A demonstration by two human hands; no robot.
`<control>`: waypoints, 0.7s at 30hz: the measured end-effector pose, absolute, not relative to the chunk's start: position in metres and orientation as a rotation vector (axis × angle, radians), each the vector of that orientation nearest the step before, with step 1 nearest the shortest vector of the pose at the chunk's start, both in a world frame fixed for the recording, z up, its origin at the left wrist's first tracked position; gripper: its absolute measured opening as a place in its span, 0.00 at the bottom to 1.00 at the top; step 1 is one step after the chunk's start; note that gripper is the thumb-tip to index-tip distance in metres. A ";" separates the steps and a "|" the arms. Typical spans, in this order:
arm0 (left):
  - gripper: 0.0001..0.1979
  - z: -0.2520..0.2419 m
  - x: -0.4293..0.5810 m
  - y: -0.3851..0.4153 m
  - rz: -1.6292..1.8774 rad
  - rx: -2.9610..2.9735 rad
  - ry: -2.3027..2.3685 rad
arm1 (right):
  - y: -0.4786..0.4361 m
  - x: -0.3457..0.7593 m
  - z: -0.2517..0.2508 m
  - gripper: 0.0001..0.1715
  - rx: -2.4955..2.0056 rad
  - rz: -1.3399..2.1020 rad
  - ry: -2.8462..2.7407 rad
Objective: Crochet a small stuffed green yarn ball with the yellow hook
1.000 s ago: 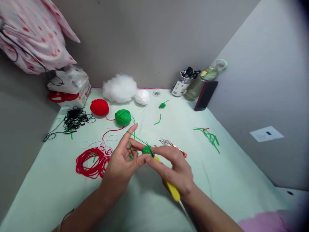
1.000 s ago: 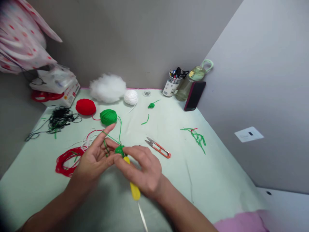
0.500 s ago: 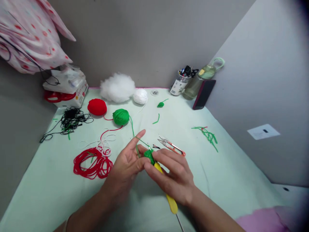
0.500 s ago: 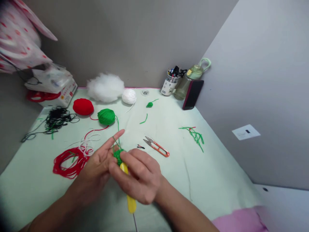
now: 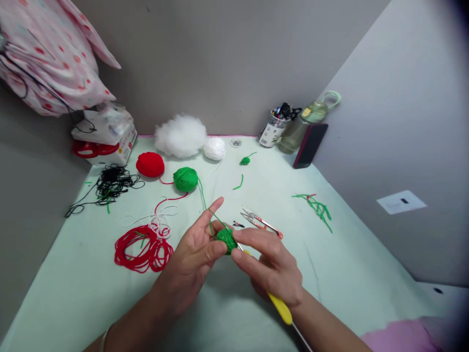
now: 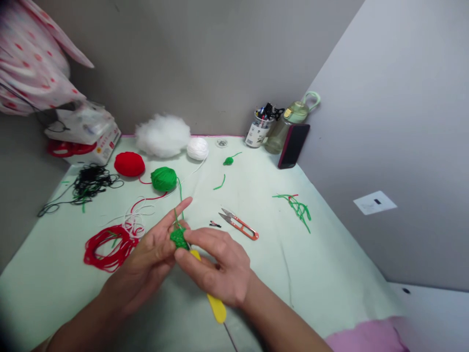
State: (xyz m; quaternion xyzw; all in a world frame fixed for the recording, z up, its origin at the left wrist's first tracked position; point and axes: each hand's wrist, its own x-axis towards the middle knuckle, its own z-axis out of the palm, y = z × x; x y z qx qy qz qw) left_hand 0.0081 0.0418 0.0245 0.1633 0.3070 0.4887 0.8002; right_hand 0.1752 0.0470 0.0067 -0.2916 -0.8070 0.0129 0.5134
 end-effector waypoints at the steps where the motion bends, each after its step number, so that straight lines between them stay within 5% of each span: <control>1: 0.53 0.025 0.008 0.042 1.054 0.344 0.667 | 0.047 0.174 0.009 0.25 -0.717 0.059 -1.932; 15: 0.57 0.016 0.004 0.047 1.187 0.786 1.045 | 0.052 0.176 0.011 0.16 -0.737 0.465 -1.798; 21: 0.50 0.020 0.014 0.039 1.194 0.494 0.925 | 0.042 0.163 -0.009 0.19 -0.846 0.026 -1.778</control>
